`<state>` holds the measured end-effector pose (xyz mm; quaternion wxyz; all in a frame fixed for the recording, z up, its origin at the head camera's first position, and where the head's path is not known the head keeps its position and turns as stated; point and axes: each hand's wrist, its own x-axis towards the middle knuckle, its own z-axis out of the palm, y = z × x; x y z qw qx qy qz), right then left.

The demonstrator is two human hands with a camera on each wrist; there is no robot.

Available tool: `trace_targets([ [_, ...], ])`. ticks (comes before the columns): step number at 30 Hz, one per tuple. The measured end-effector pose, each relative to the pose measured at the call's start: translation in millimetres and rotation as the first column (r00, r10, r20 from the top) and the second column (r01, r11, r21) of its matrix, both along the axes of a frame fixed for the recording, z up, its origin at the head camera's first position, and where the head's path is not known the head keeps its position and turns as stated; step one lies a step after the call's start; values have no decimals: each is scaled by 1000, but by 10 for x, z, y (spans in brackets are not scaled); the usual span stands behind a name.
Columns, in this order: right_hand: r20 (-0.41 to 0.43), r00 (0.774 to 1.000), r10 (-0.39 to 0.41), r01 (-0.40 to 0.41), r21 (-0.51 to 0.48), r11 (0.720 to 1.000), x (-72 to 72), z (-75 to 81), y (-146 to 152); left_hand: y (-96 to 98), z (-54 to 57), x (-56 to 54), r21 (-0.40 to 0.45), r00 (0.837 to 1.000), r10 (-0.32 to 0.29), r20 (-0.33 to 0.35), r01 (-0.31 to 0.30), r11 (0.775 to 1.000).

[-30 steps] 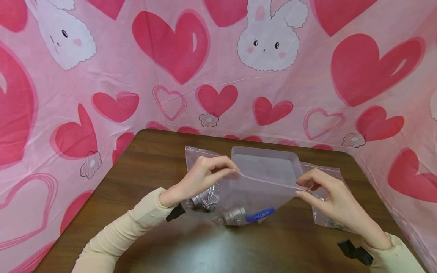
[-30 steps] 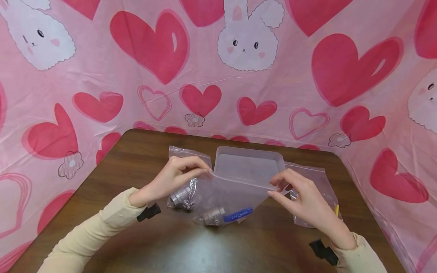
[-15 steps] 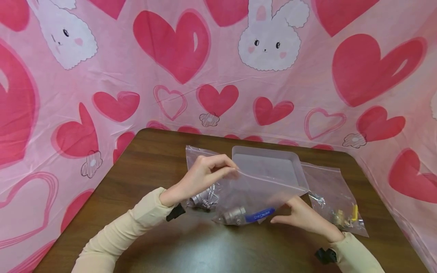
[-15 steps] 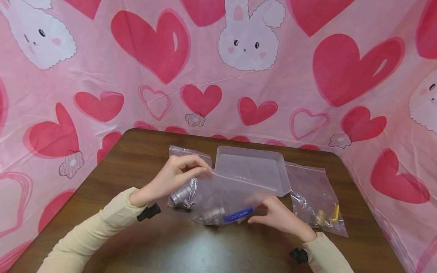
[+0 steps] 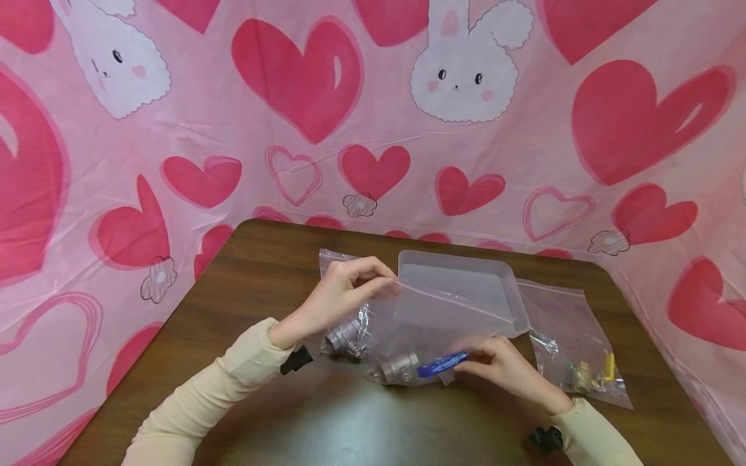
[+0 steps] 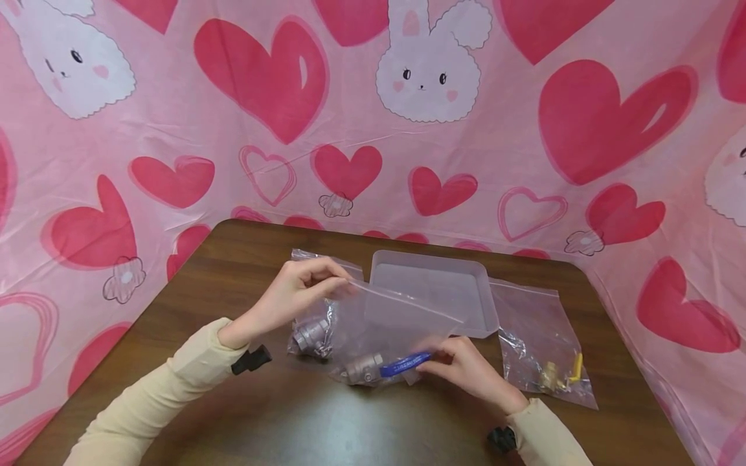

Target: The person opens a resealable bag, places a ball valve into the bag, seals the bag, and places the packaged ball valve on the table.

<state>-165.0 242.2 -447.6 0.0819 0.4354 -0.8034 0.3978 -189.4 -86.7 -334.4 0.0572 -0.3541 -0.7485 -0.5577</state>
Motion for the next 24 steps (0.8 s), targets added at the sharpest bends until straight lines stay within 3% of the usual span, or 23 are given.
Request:
trace_targets([
  [6, 46, 999, -23, 23, -3, 1000, 18, -2, -20, -28, -15, -20, -2, 1000, 13, -3, -13, 1000],
  [13, -19, 999, -38, 39, 16, 999, 23, -4, -51, -55, -21, -16, -15, 1000, 22, 19, -22, 1000],
  [17, 8, 999, -46, 46, 38, 998, 21, 13, -78, -71, -23, -12, -11, 998, 9, 59, -8, 1000],
  [24, 78, 996, 44, -43, -12, 999, -72, -54, -102, -88, -74, -84, -11, 993, 16, 119, -15, 1000],
])
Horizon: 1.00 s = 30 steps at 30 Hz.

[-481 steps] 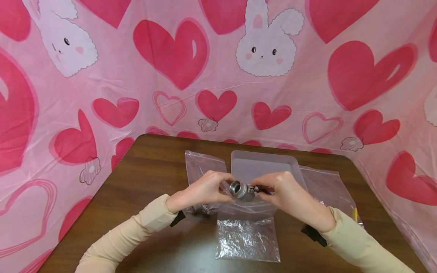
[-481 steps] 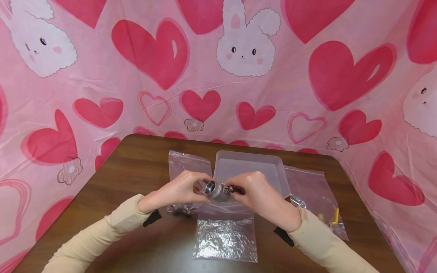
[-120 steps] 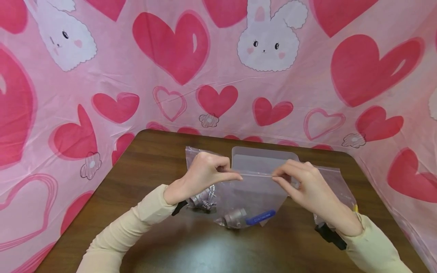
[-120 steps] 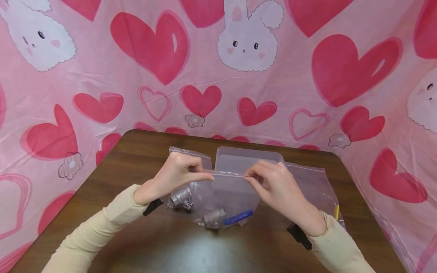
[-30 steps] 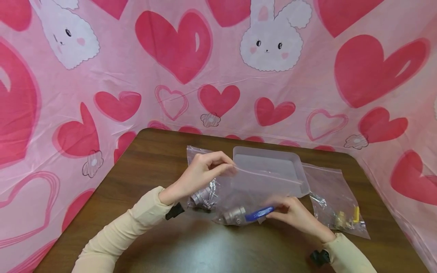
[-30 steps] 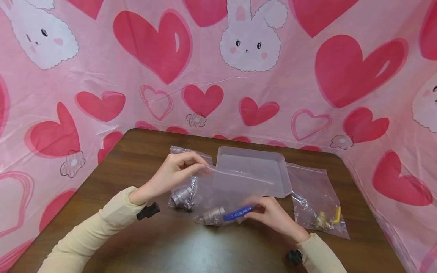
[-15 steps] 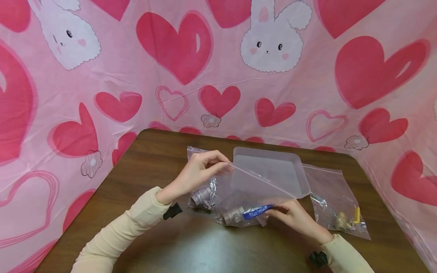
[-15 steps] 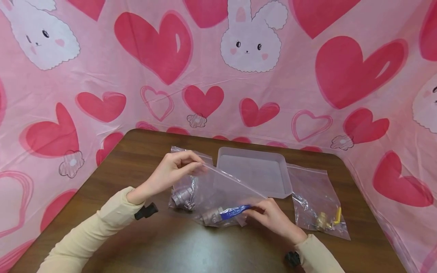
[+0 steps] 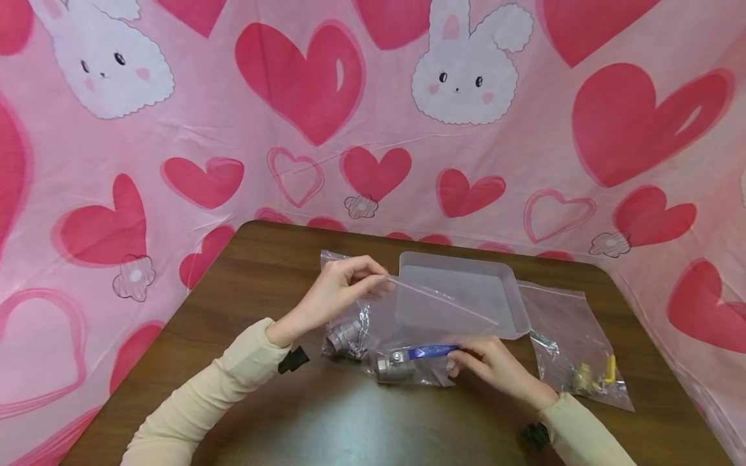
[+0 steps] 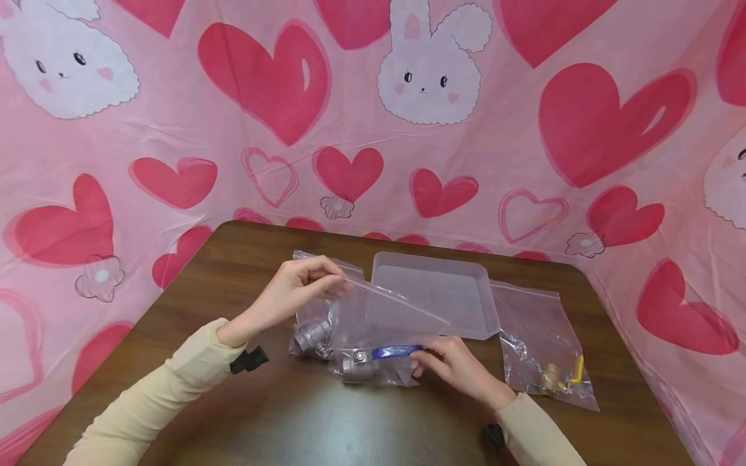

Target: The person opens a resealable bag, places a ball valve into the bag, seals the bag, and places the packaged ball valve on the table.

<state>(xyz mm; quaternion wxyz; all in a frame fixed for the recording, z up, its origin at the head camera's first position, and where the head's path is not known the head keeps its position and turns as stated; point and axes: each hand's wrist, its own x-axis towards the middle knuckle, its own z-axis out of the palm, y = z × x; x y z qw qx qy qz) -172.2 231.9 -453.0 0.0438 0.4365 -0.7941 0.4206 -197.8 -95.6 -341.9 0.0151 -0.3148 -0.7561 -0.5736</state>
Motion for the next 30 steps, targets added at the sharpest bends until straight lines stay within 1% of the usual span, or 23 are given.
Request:
trace_targets([
  [2, 2, 1000, 17, -17, -13, 1000, -28, -10, -11, -7, -20, -13, -3, 1000, 0, 16, 0, 1000],
  [4, -47, 999, 6, -6, -10, 1000, -57, -19, -17, -10, -36, -21, -3, 1000, -7, 29, 7, 1000],
  [7, -109, 993, -55, 58, 20, 998, -80, -21, -28, -9, -45, -24, 2, 999, -12, 36, 12, 1000],
  [9, -131, 987, -96, 102, 38, 994, -86, -26, -40, -12, -41, -25, -4, 1000, -3, 31, 3, 1000],
  [10, -127, 986, -112, 118, 45, 992, -85, -29, -48, -15, -38, -25, -6, 1000, 3, 31, -2, 1000],
  [11, -113, 986, -121, 127, 51, 991, -84, -34, -58, -21, -35, -25, -8, 999, 9, 33, -9, 1000],
  [12, -74, 990, -121, 125, 51, 991, -81, -36, -69, -29, -31, -24, -8, 999, 14, 38, -14, 1000],
  [14, 50, 994, -92, 91, 35, 995, -73, -40, -99, -50, -22, -17, -13, 999, 27, 44, -26, 1000],
  [15, 121, 990, -77, 74, 25, 997, -68, -41, -116, -61, -17, -13, -16, 998, 34, 48, -34, 999],
  [16, 193, 979, -59, 58, 12, 998, -63, -41, -135, -73, -13, -8, -16, 998, 39, 53, -38, 999],
  [18, 317, 948, -27, 33, -16, 999, -53, -41, -174, -99, -7, 1, -20, 997, 50, 61, -49, 999],
  [20, 391, 920, -5, 19, -32, 999, -45, -46, -208, -121, -6, 4, -26, 996, 61, 65, -60, 998],
  [23, 411, 911, 8, 6, -34, 999, -43, -60, -246, -149, -18, 4, -27, 995, 65, 75, -63, 998],
  [25, 397, 918, 18, -8, -27, 1000, -49, -68, -265, -167, -28, 5, -30, 995, 62, 74, -60, 998],
  [30, 329, 943, 56, -60, 2, 998, -75, -66, -310, -228, -35, 24, -45, 994, 73, 78, -69, 997],
])
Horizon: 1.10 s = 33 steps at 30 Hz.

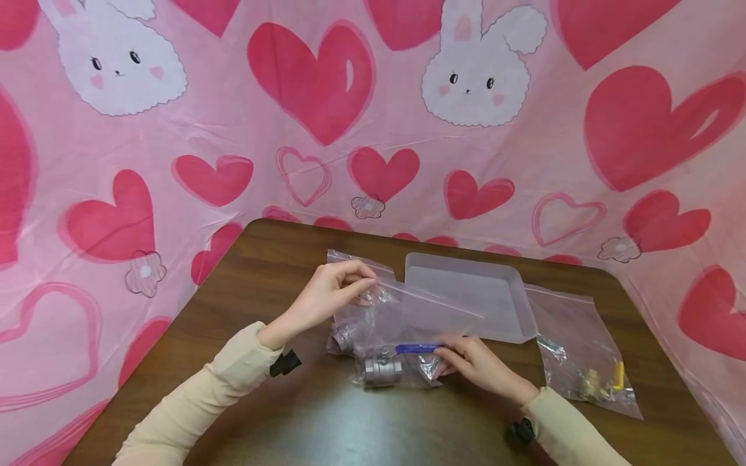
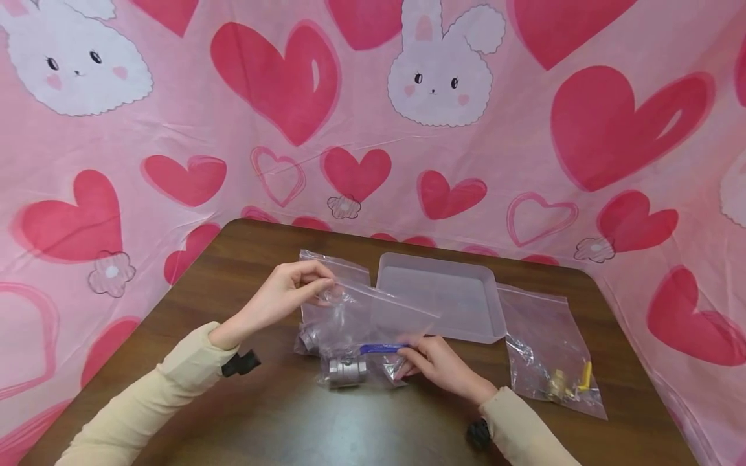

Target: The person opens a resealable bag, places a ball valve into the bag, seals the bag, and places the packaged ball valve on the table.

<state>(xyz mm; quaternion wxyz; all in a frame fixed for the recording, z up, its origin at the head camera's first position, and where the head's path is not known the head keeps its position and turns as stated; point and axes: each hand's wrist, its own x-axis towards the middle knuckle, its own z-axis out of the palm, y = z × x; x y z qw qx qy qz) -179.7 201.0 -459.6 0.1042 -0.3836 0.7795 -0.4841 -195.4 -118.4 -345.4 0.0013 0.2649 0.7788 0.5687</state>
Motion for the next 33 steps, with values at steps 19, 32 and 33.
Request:
trace_targets([
  [19, 260, 962, -89, 68, 88, 994, 291, 192, -645, -498, -27, 57, -5, 989, 137, 49, -137, 991],
  [32, 497, 866, -61, 49, 37, 998, 365, 160, -1017, -834, -131, -97, -60, 978, 182, 99, -176, 983],
  [33, 508, 859, -65, 53, 39, 998, 370, 164, -1047, -863, -143, -108, -64, 977, 185, 108, -179, 982],
])
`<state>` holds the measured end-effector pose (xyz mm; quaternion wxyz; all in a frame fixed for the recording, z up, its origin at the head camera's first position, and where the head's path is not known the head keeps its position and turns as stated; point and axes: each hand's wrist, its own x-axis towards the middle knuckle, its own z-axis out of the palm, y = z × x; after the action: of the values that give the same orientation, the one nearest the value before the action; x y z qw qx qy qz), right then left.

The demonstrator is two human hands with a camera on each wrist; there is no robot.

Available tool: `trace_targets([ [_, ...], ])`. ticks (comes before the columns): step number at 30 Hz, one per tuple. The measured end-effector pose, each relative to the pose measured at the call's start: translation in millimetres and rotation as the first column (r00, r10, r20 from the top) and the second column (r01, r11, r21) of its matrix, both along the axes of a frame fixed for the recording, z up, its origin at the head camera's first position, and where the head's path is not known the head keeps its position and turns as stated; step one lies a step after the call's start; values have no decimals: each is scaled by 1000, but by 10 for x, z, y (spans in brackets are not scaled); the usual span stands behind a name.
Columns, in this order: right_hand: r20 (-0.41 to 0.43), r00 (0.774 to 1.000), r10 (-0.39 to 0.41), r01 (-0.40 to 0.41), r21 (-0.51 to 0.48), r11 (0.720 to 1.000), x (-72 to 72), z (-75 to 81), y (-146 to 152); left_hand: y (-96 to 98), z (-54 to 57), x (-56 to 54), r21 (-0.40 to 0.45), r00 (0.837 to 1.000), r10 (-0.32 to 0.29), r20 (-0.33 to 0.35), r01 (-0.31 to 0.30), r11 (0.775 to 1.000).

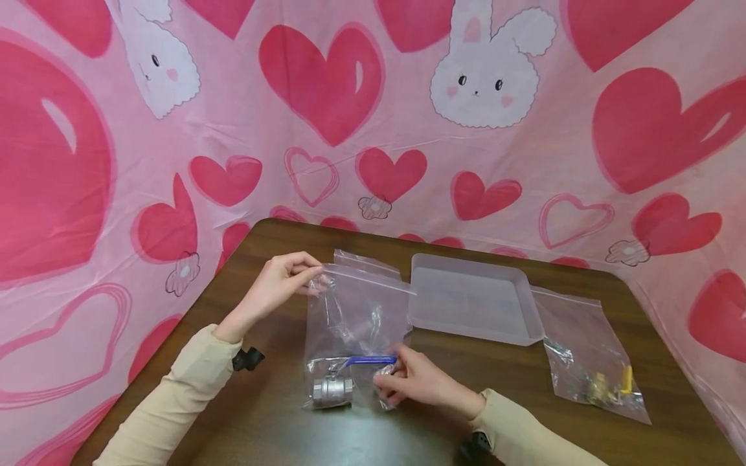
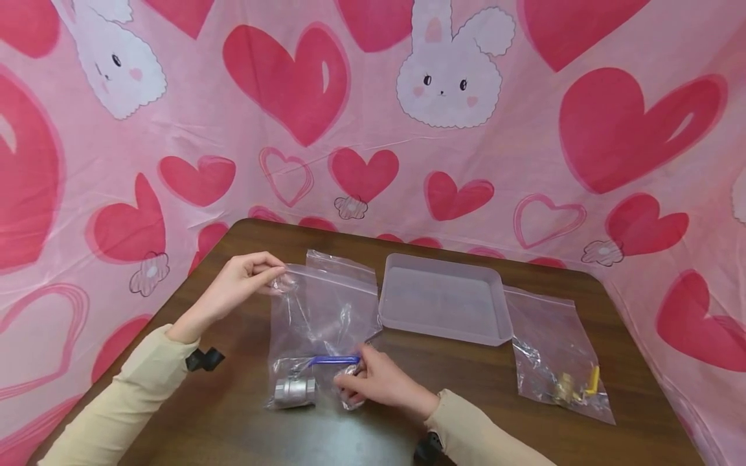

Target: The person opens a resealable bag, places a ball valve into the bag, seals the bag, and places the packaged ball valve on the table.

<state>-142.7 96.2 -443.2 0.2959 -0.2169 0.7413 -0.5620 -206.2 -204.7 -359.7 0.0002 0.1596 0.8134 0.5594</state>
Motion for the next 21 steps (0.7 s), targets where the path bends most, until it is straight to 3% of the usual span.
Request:
trace_targets([
  [3, 28, 1000, -8, 8, -1, 1000, 22, 10, -97, -106, -41, -33, -20, 999, 27, 20, -27, 999],
  [7, -7, 1000, 3, -3, -11, 1000, 54, -13, -226, -240, -93, -73, -37, 997, 66, 37, -65, 997],
  [14, -54, 999, 3, -7, -77, 997, 101, -62, -396, -446, -210, -150, 19, 994, 67, 87, -69, 997],
  [21, -45, 999, -25, 22, -75, 997, 138, -62, -543, -601, -278, -160, 51, 992, 87, 93, -92, 994],
])
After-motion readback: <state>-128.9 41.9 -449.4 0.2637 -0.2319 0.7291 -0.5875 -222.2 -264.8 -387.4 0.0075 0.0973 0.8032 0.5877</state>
